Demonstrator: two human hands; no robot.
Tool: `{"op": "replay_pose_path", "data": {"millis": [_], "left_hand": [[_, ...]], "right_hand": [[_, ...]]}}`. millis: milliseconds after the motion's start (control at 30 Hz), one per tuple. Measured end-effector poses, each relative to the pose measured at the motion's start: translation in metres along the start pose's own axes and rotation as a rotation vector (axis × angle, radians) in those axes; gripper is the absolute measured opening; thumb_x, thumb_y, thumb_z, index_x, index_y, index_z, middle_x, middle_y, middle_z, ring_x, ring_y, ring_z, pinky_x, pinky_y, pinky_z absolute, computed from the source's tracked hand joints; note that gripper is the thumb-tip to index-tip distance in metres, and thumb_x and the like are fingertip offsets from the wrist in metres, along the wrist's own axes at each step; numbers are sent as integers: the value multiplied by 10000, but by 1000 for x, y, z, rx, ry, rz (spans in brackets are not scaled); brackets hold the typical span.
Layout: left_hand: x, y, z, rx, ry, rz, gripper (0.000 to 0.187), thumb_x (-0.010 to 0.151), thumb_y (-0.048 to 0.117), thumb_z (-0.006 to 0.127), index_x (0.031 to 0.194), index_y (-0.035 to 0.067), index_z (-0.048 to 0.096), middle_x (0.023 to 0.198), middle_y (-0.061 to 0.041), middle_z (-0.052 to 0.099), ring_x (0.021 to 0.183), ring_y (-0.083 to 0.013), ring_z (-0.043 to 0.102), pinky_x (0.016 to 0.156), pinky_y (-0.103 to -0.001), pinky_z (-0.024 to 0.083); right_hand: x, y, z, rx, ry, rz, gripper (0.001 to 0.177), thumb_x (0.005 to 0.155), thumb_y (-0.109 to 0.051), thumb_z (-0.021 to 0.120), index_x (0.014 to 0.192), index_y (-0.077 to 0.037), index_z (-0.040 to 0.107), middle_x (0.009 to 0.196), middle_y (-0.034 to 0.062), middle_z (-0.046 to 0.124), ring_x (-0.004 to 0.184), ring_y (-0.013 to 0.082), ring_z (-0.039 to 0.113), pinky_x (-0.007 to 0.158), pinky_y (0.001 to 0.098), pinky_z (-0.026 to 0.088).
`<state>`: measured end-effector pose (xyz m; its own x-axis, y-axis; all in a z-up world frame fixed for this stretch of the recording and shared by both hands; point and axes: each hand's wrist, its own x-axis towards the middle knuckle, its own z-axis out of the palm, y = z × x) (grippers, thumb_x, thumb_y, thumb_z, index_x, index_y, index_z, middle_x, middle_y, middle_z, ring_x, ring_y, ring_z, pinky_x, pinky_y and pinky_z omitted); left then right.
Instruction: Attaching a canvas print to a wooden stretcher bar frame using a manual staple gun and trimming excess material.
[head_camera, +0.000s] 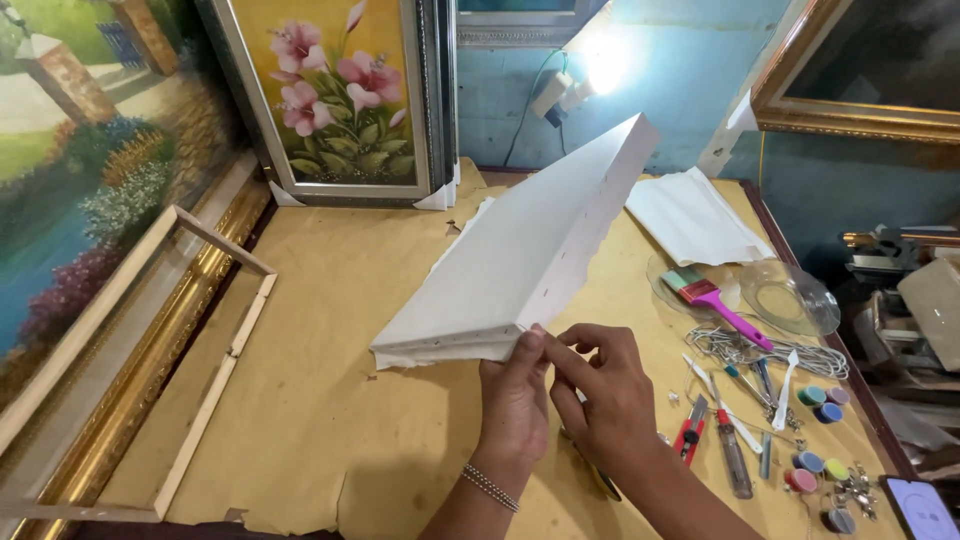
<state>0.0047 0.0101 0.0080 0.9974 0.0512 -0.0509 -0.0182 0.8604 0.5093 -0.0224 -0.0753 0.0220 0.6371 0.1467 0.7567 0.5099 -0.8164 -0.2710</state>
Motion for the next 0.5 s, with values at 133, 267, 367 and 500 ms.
{"op": "replay_pose_path", "data": {"millis": [133,267,367,500], "left_hand": [[-5,8,12,100,126,-65,193,648,200,715,687,150,532,667,61,517,707,-105,517,737,-295,409],[0,-3,1,155,140,-33,228,631,206,716,778,144,553,762,46,522,777,-116,481,728,-299,378],[-3,-9,-6,150,119,-15,210,646,167,714,774,127,551,739,35,520,728,-109,468,684,-273,393],[-8,-11,-5,210,70,-46,244,644,166,700,656,159,456,638,59,409,662,-109,384,674,-281,341]], "right_hand": [[-1,9,-3,265,-101,73,410,780,12,485,1145,-162,556,957,57,487,838,176,484,641,265,424],[-12,26,-7,290,-351,572,134,734,-172,563,863,-171,598,821,-24,583,752,119,540,646,250,436],[-47,49,3,-85,-848,767,332,705,-440,575,913,-185,529,940,-30,547,918,166,485,718,339,442],[-96,67,26,-467,-1141,630,777,587,-659,693,1080,-152,371,1088,24,500,976,233,520,681,388,484]]}}
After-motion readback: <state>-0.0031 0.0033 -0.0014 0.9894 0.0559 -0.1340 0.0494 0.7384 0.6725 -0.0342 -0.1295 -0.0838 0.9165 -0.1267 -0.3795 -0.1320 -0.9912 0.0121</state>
